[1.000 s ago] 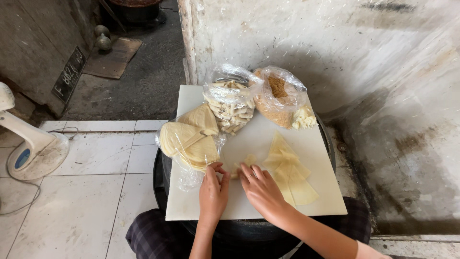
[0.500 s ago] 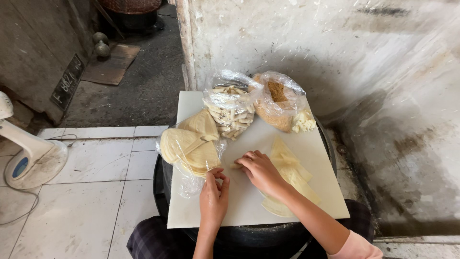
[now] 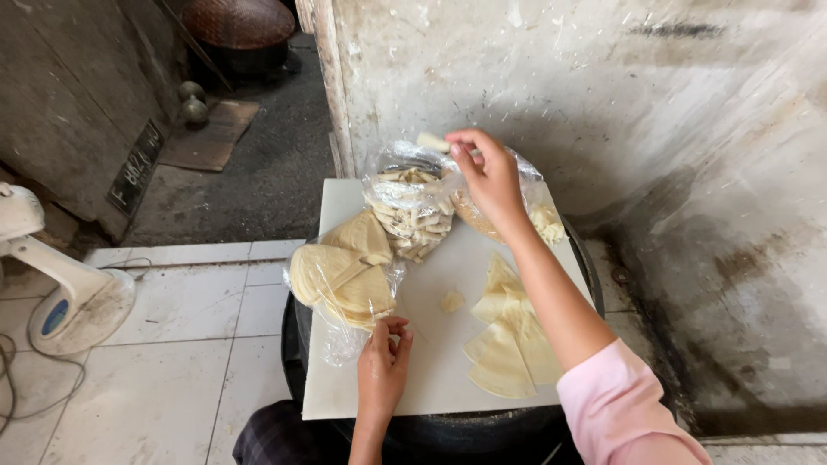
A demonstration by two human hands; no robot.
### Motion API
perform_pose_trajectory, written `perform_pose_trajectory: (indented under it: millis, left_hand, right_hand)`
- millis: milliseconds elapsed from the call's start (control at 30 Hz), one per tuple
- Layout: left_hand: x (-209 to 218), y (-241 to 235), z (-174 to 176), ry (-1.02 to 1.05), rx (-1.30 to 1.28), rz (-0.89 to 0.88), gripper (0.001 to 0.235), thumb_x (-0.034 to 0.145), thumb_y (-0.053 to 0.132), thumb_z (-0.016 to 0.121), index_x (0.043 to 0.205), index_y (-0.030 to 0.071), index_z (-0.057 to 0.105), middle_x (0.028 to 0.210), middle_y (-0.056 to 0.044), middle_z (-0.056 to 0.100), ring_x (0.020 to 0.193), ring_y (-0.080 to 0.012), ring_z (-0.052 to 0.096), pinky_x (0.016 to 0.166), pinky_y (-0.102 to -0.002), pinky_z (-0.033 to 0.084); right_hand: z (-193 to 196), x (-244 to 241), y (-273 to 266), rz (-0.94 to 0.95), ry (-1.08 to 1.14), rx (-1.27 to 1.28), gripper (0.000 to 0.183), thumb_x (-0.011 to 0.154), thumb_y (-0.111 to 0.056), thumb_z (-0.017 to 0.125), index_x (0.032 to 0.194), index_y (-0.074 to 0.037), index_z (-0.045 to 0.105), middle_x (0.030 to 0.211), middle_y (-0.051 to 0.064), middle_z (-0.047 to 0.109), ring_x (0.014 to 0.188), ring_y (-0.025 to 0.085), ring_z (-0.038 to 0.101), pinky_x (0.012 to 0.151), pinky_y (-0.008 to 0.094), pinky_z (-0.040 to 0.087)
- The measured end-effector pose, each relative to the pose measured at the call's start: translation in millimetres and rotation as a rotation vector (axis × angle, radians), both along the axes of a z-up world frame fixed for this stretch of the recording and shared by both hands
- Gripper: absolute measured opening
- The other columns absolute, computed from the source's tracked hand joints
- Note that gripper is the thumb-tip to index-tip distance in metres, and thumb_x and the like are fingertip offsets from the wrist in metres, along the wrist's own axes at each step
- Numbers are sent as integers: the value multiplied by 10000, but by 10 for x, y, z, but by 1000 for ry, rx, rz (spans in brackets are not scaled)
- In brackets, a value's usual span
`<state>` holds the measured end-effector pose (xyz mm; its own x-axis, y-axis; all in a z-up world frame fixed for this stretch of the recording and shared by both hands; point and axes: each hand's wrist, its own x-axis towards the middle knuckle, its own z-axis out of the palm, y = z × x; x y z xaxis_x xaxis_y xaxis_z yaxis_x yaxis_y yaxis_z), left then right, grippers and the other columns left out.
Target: The person places a small amount of filling onto a thin wrapper sheet and folds it into a triangular shape. They repeat this process multiple times, creating a stack of folded food items.
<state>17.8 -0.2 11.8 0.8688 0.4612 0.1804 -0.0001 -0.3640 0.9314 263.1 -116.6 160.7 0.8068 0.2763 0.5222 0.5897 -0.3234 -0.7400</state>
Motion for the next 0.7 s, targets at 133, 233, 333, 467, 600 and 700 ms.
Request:
perform_pose_trajectory:
  millis: [133, 233, 333, 467, 600, 700]
  left_hand:
    - [14, 9, -20, -18, -7, 0, 145, 905, 144, 707, 1012, 50, 680, 835, -52, 711, 524, -156, 462, 514, -319, 438]
    - [41, 17, -51, 33, 16, -5, 145, 903, 156, 711, 997, 48, 684, 849, -46, 732, 511, -172, 460, 504, -327, 424]
    - [56, 8, -59, 1, 50, 0, 140, 900, 158, 713, 988, 52, 688, 824, -54, 727, 530, -162, 495, 512, -319, 444]
    - [66, -1, -53, 38, 58, 0, 155, 893, 172, 724, 996, 59, 699, 819, -46, 723, 548, -167, 517, 522, -322, 461]
    - [45, -27, -12, 110, 128, -33, 195, 854, 186, 766, 1019, 89, 729, 825, -40, 729, 613, -196, 552, 577, -328, 494]
    - [25, -92, 3, -30, 271, -149, 209, 838, 187, 769, 1032, 112, 752, 931, -35, 750, 792, -221, 642, 671, -331, 534]
  right_hand:
    - [-285, -192, -326, 23, -266, 132, 187, 1030, -67, 654, 1216, -58, 674, 1195, 69, 706, 1048, 148, 685, 876, 272, 552]
    - [-675, -402, -851, -85, -206, 77, 210, 1010, -45, 650, 1218, -53, 675, 1171, 75, 720, 1033, 157, 675, 853, 297, 522]
    - [-1131, -785, -1360, -159, -179, 39, 163, 980, -24, 666, 1141, -48, 674, 1084, 63, 738, 941, 137, 697, 838, 273, 560]
    - [-1695, -1675, -1699, 124, 28, -119, 137, 906, -66, 736, 1043, -79, 735, 990, 38, 781, 867, 136, 742, 795, 251, 606]
    - [-1794, -2210, -1768, 259, 50, -292, 192, 836, -65, 798, 1025, -56, 767, 1018, 72, 722, 981, 226, 681, 785, 330, 584]
    - [-1715, -2313, -1685, 158, 12, -272, 205, 839, -68, 795, 1041, -64, 757, 1046, 54, 709, 979, 227, 671, 810, 354, 567]
